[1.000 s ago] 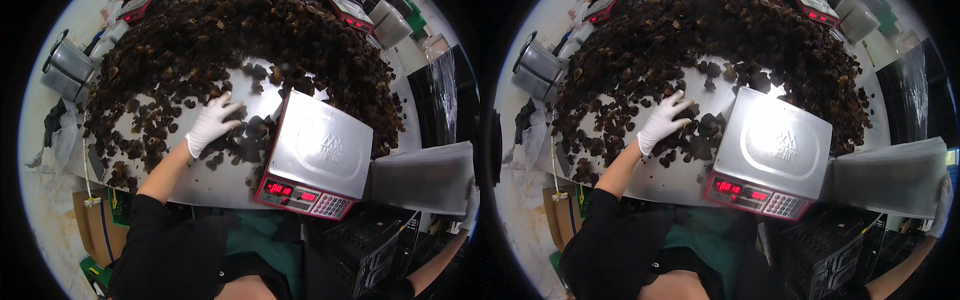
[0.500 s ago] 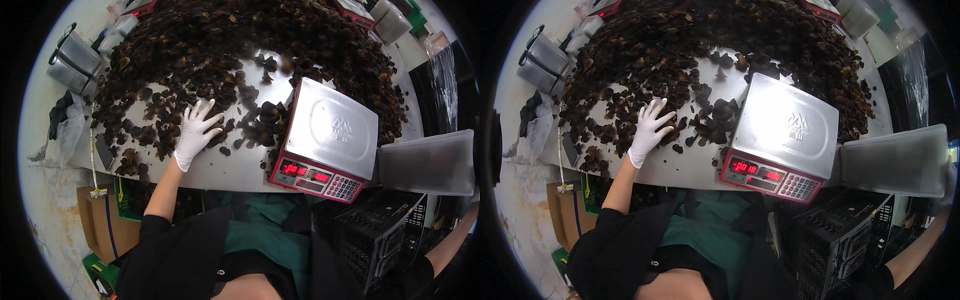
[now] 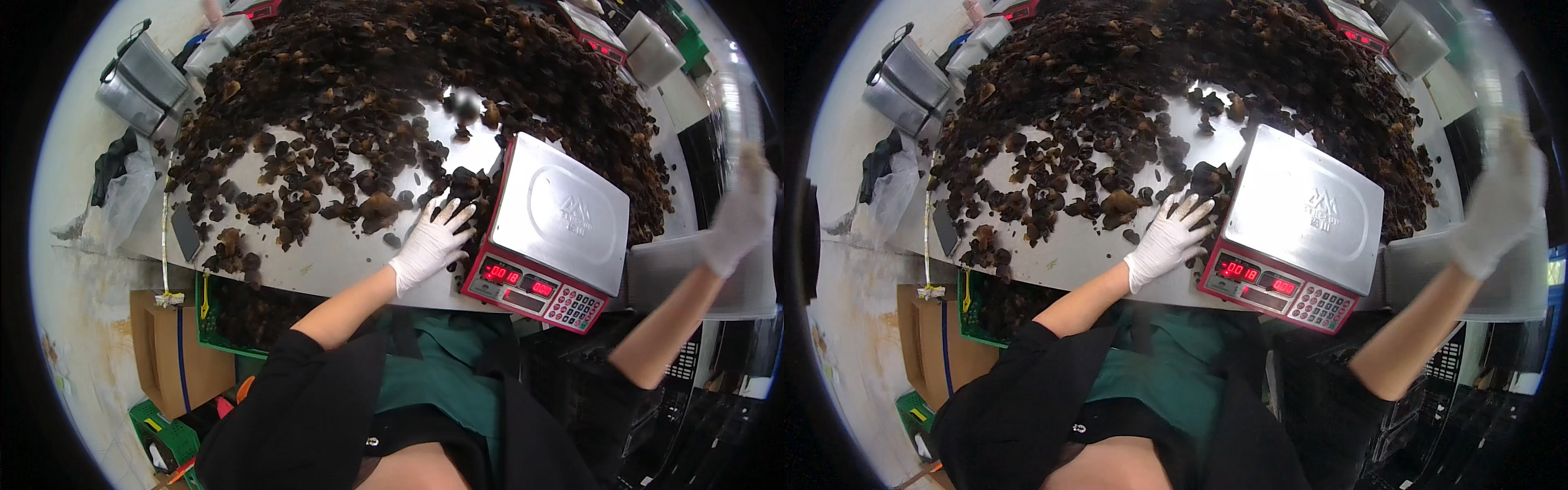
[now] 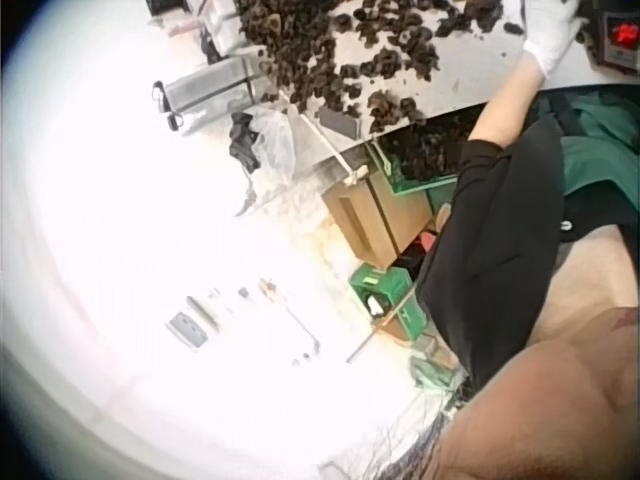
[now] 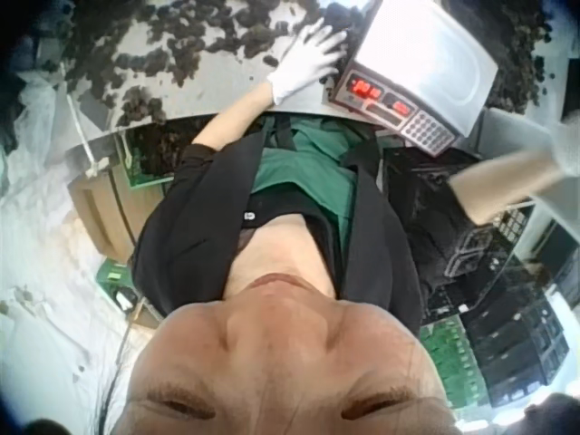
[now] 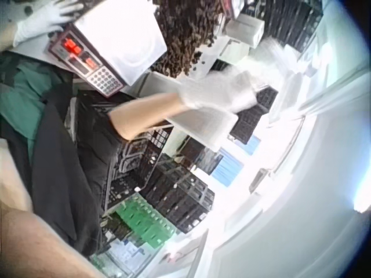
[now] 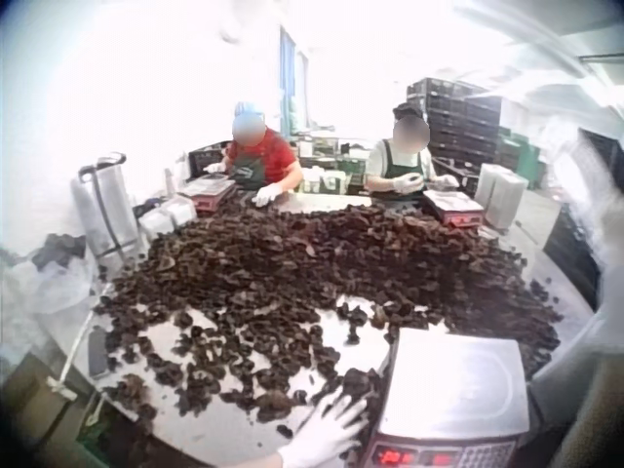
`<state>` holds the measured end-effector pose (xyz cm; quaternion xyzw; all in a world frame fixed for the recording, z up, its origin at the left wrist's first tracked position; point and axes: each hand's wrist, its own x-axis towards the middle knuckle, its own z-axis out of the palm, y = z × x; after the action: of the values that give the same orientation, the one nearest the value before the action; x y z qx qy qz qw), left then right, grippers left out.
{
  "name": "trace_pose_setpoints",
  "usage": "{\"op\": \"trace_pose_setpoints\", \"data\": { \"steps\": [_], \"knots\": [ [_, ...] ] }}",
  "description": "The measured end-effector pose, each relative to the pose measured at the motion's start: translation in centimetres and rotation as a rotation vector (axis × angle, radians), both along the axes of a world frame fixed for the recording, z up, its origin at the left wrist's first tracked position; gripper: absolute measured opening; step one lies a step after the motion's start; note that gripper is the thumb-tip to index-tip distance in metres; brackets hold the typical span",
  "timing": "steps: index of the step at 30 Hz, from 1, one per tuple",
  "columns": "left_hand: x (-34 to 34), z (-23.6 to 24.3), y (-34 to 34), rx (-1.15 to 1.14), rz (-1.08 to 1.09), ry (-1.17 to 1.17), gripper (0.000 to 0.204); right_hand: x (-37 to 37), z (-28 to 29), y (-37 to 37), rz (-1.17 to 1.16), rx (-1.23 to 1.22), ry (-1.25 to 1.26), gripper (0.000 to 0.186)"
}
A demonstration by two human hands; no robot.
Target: The person scoops dried black mushrooms from a large pile on a stainless steel table into a clear plastic container placed on a digital scale. After weighing the mushrooms, the person places the filled container into a black crate and repeats the process.
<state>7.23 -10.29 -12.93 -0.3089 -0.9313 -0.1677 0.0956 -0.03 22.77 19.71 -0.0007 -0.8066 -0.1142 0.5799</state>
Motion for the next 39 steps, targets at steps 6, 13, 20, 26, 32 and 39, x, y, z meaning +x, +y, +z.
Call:
{"op": "trace_pose_setpoints", "data": {
  "steps": [6,13,20,26,32,39],
  "knots": [
    [3.1,1.4,-3.7,0.189,-0.042,0.081,0.041,2.8,-19.6,-5.8,0.507,-0.196,-0.447,0.006],
    [0.9,2.2,-12.2,0.071,0.533,0.086,0.062,8.2,-20.1,-7.6,0.636,-0.477,-0.593,0.013],
    [3.4,0.2,-10.7,-0.006,0.334,0.092,0.046,9.5,-20.3,-6.1,0.411,-0.803,-0.44,0.012],
    [2.6,-1.1,-11.9,0.268,0.357,0.237,0.013,8.1,-22.5,-1.9,-0.026,-1.046,-0.759,0.052],
    [-1.3,6.2,-5.9,0.709,0.222,0.147,0.016,8.2,-21.1,-4.8,0.274,-1.525,-0.899,0.033],
    [-6.5,12.2,7.0,0.385,-0.283,0.374,0.015,9.0,-21.6,-7.5,0.36,-1.631,-0.786,0.031]
  ]
}}
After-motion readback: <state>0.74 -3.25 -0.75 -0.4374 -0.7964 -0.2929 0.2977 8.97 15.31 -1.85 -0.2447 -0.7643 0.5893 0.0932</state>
